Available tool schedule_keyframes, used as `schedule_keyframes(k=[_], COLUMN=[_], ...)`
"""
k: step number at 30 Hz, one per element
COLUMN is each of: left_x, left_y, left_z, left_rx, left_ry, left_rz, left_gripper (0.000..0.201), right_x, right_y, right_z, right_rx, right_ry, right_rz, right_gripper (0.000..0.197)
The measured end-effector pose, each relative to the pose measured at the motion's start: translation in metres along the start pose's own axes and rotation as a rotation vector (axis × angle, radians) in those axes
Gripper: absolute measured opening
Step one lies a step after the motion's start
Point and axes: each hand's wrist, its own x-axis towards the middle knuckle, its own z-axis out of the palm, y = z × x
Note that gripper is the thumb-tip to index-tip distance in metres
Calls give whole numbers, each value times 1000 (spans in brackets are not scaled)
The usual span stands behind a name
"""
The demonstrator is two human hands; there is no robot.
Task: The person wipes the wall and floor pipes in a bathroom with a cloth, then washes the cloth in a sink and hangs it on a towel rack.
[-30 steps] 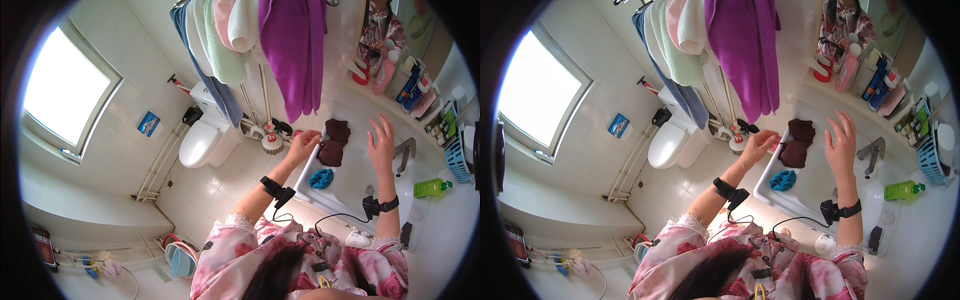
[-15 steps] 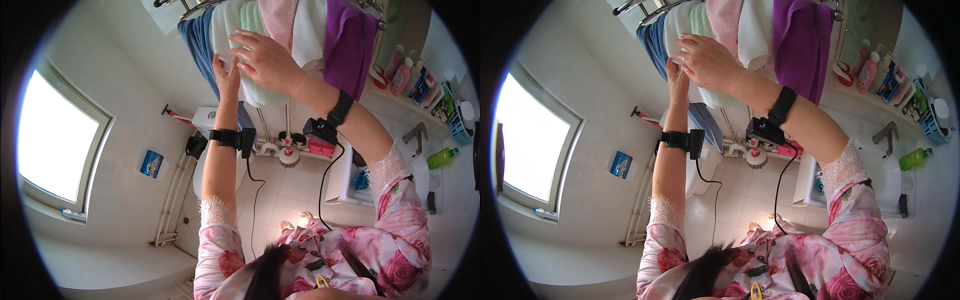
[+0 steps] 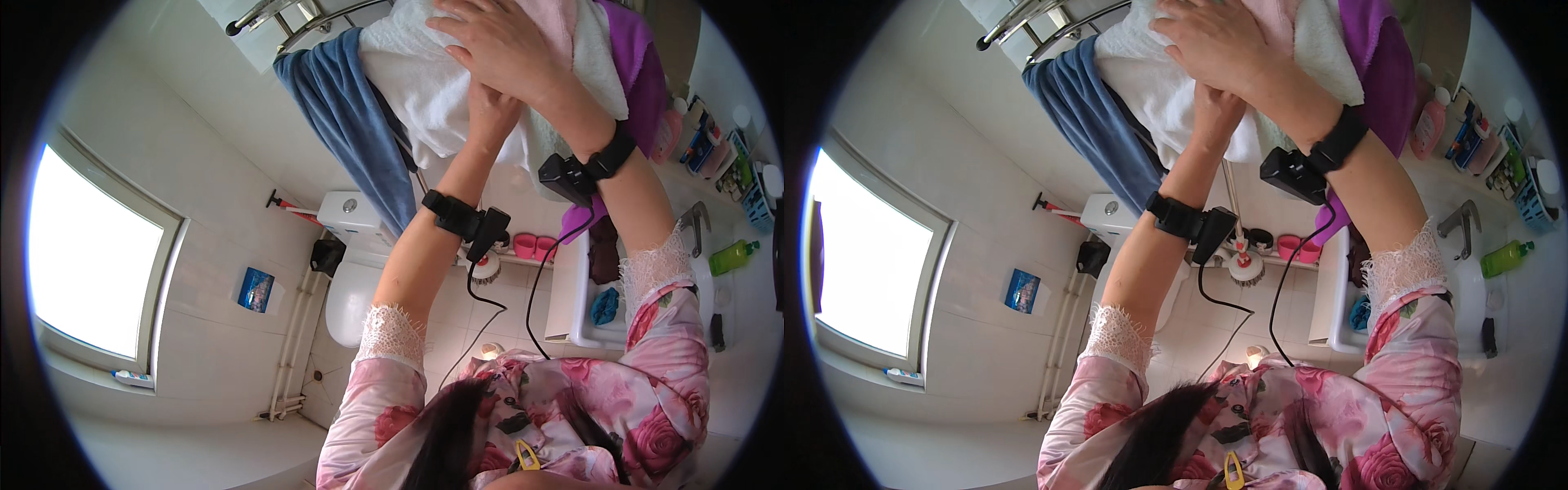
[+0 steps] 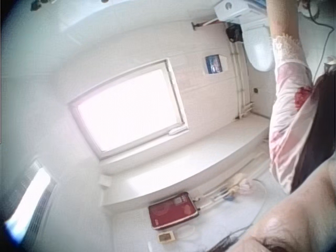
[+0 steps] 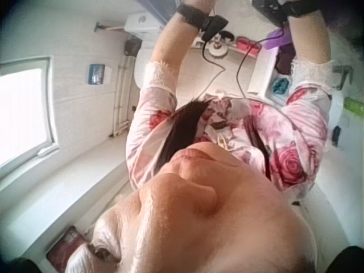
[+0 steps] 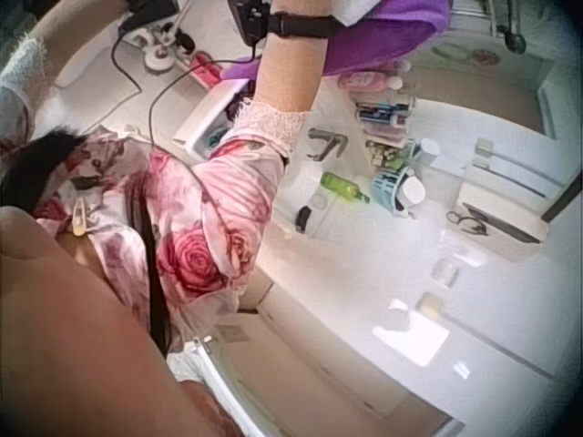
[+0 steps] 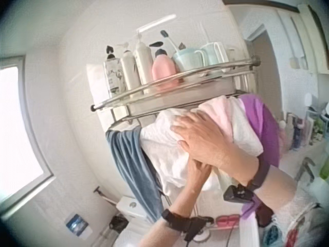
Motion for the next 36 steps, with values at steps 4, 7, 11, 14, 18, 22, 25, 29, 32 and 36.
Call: schedule_keyframes(k=[4,7,11,14,18,22,25,29,32,36], left_x=[-12,-26,-20,4,36,38,40,66,62,44], left_y=[22,12,-17,-25,-35,-28,-10,53,100,112], left_z=[-8,-66,-152,-168,-205,-206,-222,-246,-266,-256], left_rx=[-17,217,635,729,697,499,456,385,297,256], left_ry=[-167,71,552,429,270,405,498,433,459,380], left_rz=[-226,-289,-159,-197,-391,-469,-526,-468,-507,-543], left_gripper=[47,27,35,45,30,28,29,33,34,32], right_x=[-8,-6,-2,-3,-6,-3,-1,-6,-7,29], right_y=[5,-6,-18,-16,-16,-27,-25,-9,-34,-66], right_z=[-9,1,11,14,24,13,45,49,51,114], right_rx=[-14,11,-27,-21,-46,-4,23,-55,-129,987], right_ry=[-49,-62,24,60,63,16,127,164,134,-128], right_rz=[-62,-52,-48,-35,-26,86,122,154,223,570], right_gripper=[38,38,39,40,40,31,24,21,21,46])
